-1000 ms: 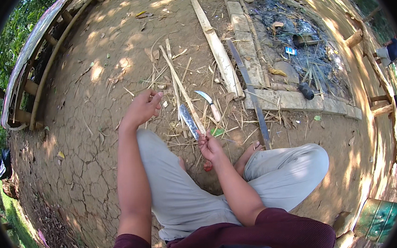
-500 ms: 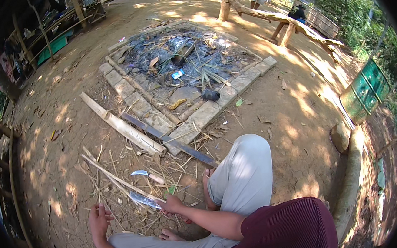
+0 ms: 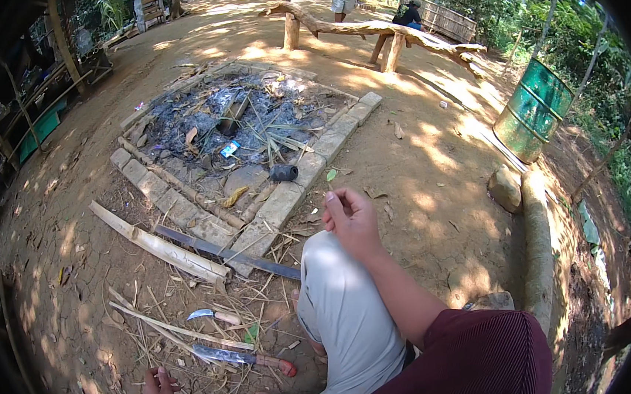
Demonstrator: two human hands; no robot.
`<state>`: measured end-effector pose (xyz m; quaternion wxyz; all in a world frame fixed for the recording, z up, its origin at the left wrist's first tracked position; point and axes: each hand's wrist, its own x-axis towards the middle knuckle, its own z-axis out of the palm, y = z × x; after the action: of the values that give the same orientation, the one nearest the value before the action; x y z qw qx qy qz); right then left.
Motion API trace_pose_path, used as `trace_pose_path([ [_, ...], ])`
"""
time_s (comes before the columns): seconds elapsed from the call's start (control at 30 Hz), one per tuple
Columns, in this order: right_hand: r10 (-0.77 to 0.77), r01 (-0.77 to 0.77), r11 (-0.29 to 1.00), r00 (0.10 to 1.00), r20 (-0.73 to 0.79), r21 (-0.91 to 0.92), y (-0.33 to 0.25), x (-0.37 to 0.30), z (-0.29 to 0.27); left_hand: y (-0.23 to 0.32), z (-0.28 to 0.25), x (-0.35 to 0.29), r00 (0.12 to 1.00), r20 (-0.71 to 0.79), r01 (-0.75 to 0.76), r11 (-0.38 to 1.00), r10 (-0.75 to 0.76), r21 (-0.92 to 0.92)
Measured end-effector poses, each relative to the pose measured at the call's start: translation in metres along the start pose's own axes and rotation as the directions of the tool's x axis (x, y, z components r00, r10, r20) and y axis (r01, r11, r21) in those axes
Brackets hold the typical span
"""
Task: The person uses a large knife to shave thin strips from a long piece of bamboo by hand, working over a dirt area with wood shavings.
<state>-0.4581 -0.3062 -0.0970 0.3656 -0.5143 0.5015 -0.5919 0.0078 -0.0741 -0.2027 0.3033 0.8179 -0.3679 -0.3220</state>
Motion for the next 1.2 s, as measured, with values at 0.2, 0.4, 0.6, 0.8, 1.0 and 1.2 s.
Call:
trace_pose_path([
  [0.2,0.289,-0.099,0.793,0.93,0.228,-0.601,0.219,0.0,-0.058,0.002,0.012,0.005,1.0,0.016,-0.014,1.0,0.014,-0.007],
  [0.4,0.505,0.002,0.626,0.761,0.407,-0.78,0.277,-0.069,-0.05,0.02,0.007,-0.009,0.998,-0.02,0.058,0.994,-0.056,0.088],
  [0.6,0.608,0.036,0.525,0.683,0.404,-0.85,0.281,-0.088,-0.066,0.021,0.006,-0.012,0.995,-0.055,0.08,0.996,-0.078,0.045],
  [0.8,0.611,0.049,0.515,0.679,0.407,-0.856,0.275,-0.073,-0.065,0.024,0.008,-0.01,0.995,-0.026,0.095,0.994,-0.094,0.044],
  [1.0,0.543,0.073,0.57,0.714,0.442,-0.818,0.26,-0.036,-0.053,0.03,0.009,-0.007,0.997,-0.016,0.079,0.995,-0.078,0.066],
  [1.2,0.313,0.119,0.67,0.85,0.424,-0.733,0.193,0.056,-0.024,0.04,0.012,-0.01,0.998,-0.019,0.067,0.997,-0.066,0.044],
])
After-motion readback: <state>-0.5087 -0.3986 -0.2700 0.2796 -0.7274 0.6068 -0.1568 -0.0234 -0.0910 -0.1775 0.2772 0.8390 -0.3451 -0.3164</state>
